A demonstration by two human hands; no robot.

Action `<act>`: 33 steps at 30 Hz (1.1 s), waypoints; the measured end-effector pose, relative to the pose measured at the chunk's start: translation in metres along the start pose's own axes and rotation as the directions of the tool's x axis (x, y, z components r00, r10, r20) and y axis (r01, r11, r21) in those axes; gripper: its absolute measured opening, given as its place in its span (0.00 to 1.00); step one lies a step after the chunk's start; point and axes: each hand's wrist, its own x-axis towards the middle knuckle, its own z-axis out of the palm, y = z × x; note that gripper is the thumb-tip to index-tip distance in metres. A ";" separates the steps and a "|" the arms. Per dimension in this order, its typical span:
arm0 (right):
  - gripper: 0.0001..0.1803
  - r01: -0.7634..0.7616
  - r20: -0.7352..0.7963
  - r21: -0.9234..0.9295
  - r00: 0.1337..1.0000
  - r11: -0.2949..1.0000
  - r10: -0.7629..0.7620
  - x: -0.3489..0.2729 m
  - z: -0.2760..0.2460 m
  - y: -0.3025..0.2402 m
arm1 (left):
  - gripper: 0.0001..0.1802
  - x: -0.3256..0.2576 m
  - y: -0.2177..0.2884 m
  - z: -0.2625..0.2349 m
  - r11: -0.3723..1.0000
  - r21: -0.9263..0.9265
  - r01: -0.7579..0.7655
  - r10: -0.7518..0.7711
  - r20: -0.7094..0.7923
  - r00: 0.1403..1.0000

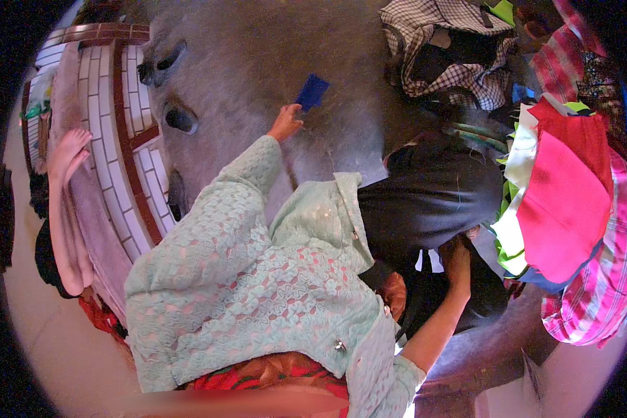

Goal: The person sits on the floor and sorts through a pile of colorful fabric pieces. They pick up individual pieces, fold or unfold them, and place them into a checkered bag or onto a growing stack on their lap.

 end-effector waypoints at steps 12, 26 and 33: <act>0.17 -0.203 0.046 0.141 0.979 0.969 0.198 -0.021 0.001 0.007 | 0.30 0.046 -0.028 0.028 0.993 -0.012 0.119 -0.118 0.067 0.991; 0.16 -0.318 0.047 0.248 0.947 0.915 0.317 -0.030 0.006 0.015 | 0.40 0.068 0.001 0.030 0.919 0.093 0.382 -0.392 0.149 0.908; 0.19 -0.380 0.104 0.274 0.925 0.884 0.366 -0.028 0.001 0.009 | 0.36 0.081 -0.029 0.040 0.896 -0.041 0.441 -0.421 0.234 0.876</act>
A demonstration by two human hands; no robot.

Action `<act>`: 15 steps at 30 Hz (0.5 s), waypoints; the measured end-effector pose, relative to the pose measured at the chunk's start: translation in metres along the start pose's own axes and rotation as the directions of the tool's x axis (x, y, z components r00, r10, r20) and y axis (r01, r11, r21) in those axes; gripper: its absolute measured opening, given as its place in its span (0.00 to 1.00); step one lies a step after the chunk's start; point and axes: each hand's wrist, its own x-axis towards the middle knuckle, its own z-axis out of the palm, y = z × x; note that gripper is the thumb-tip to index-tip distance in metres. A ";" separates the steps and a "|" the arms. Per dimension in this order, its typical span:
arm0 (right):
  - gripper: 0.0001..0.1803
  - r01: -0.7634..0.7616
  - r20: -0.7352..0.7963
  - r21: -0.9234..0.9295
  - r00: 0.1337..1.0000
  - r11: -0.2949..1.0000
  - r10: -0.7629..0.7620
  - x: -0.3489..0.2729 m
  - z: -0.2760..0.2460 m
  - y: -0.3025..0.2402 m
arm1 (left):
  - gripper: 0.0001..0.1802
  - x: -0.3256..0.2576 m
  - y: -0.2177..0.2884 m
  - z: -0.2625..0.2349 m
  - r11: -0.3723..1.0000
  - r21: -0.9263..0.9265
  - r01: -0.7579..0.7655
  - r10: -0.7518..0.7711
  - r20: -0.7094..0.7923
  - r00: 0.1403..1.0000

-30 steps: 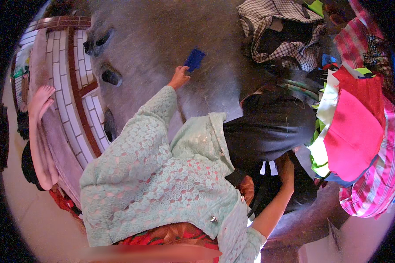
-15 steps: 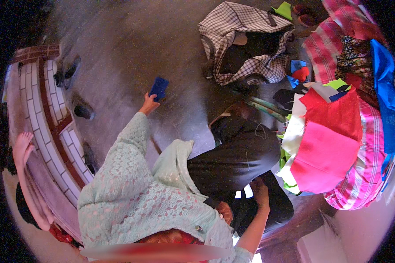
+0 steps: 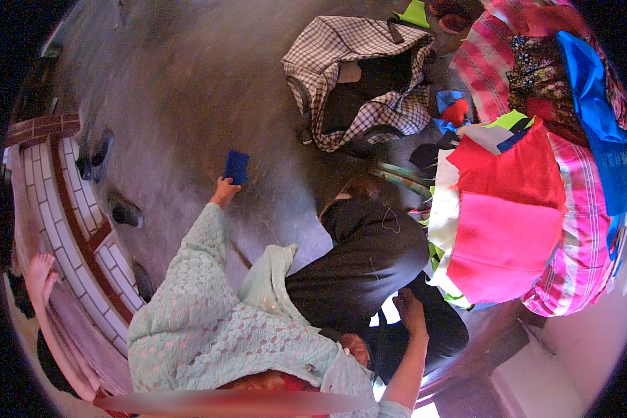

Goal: The person sits on the floor and sorts through a pile of colorful fabric pieces. They pick up individual pieces, fold or unfold them, and place them into a checkered bag or onto a growing stack on their lap.

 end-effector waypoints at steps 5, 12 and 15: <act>0.20 0.058 -0.008 0.021 0.998 0.998 -0.057 0.001 0.003 0.012 | 0.26 -0.005 0.013 -0.001 0.991 0.122 -0.048 0.072 -0.203 0.976; 0.20 0.091 -0.024 0.035 0.996 0.995 -0.090 -0.002 -0.003 -0.004 | 0.19 -0.053 0.061 0.010 0.949 0.225 -0.220 0.305 -0.493 0.815; 0.20 0.079 -0.011 0.004 0.997 0.997 -0.079 -0.001 -0.004 -0.017 | 0.16 -0.075 0.090 0.016 0.897 0.171 -0.408 0.434 -0.516 0.739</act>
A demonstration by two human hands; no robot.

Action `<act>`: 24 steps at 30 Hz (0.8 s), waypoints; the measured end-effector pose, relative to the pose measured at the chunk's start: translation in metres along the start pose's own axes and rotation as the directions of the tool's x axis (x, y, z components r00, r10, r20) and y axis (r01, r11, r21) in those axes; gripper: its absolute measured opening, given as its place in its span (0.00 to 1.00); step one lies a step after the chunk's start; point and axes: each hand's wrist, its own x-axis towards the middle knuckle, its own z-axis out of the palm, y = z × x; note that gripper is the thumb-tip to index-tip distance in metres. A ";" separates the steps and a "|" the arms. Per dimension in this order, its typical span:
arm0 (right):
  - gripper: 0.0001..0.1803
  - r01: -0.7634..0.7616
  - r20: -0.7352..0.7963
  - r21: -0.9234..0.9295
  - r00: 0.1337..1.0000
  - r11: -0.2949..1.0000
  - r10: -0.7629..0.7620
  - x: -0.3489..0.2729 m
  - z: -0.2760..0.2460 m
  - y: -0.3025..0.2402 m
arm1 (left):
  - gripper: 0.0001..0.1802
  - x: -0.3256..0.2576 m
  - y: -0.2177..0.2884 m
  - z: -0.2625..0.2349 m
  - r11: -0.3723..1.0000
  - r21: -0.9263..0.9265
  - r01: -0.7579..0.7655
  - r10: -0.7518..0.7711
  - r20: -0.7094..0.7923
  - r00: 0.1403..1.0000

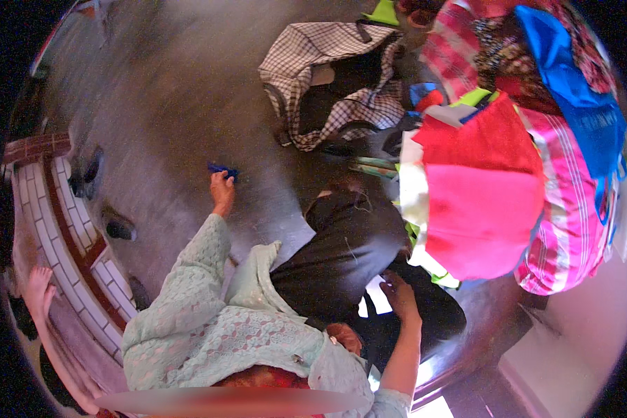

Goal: The person sits on the floor and sorts through a pile of colorful fabric pieces. They pick up individual pieces, fold or unfold them, and place them into a checkered bag or onto a growing stack on their lap.

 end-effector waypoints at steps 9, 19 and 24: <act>0.19 0.251 -0.078 -0.054 0.964 0.967 -0.254 0.004 0.009 -0.004 | 0.10 -0.005 0.155 -0.040 0.826 -0.541 -0.156 0.213 0.044 0.976; 0.25 0.470 -0.272 0.718 0.868 0.512 -0.415 -0.026 -0.015 -0.037 | 0.08 -0.100 0.346 -0.161 0.289 -0.928 -0.236 0.712 0.044 0.701; 0.46 0.532 -0.308 0.829 0.692 0.171 -0.653 -0.037 -0.025 -0.050 | 0.09 -0.179 0.389 -0.171 0.262 -0.935 -0.241 0.897 0.144 0.417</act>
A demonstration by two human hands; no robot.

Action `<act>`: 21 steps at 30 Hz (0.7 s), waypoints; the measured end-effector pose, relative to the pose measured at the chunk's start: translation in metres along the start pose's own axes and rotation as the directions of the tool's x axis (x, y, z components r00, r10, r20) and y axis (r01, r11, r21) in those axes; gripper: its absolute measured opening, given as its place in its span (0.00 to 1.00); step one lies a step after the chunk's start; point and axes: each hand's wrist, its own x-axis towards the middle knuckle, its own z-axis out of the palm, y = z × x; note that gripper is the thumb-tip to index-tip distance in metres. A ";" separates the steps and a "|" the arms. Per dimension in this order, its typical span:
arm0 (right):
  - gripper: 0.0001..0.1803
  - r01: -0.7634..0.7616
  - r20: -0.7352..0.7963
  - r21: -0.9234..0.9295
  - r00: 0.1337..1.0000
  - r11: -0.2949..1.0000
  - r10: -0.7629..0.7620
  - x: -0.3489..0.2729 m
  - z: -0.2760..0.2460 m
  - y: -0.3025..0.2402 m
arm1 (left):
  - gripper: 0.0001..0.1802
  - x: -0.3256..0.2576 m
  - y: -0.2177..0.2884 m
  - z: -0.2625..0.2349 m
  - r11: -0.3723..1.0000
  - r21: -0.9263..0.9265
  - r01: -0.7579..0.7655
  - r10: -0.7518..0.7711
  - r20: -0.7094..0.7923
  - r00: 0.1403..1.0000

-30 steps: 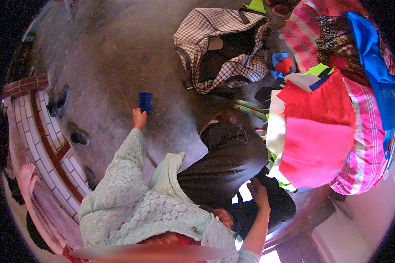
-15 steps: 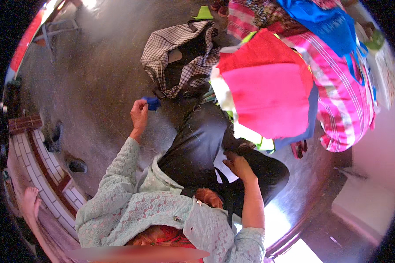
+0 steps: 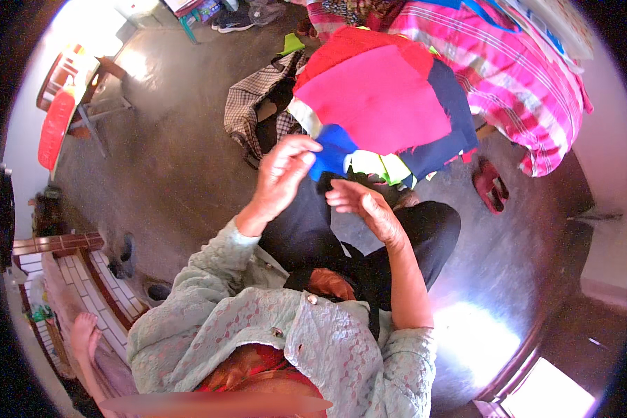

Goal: The person sits on the floor and sorts through a pile of colorful fabric pieces. They pick up individual pieces, fold or unfold them, and place them into a checkered bag or onto a growing stack on their lap.

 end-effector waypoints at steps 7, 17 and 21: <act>0.33 0.365 -0.396 0.335 0.891 0.869 -0.221 -0.005 -0.011 -0.001 | 0.10 -0.011 -0.013 0.051 0.991 0.017 0.134 -0.135 0.212 0.968; 0.08 0.434 -0.530 0.324 0.819 0.841 -0.218 -0.003 -0.038 -0.002 | 0.11 -0.009 -0.026 0.056 0.969 0.102 0.225 -0.241 0.180 0.954; 0.07 0.459 -0.575 0.291 0.785 0.839 -0.230 -0.003 -0.037 -0.005 | 0.16 -0.005 -0.031 0.063 0.896 0.437 -0.075 0.011 0.149 0.989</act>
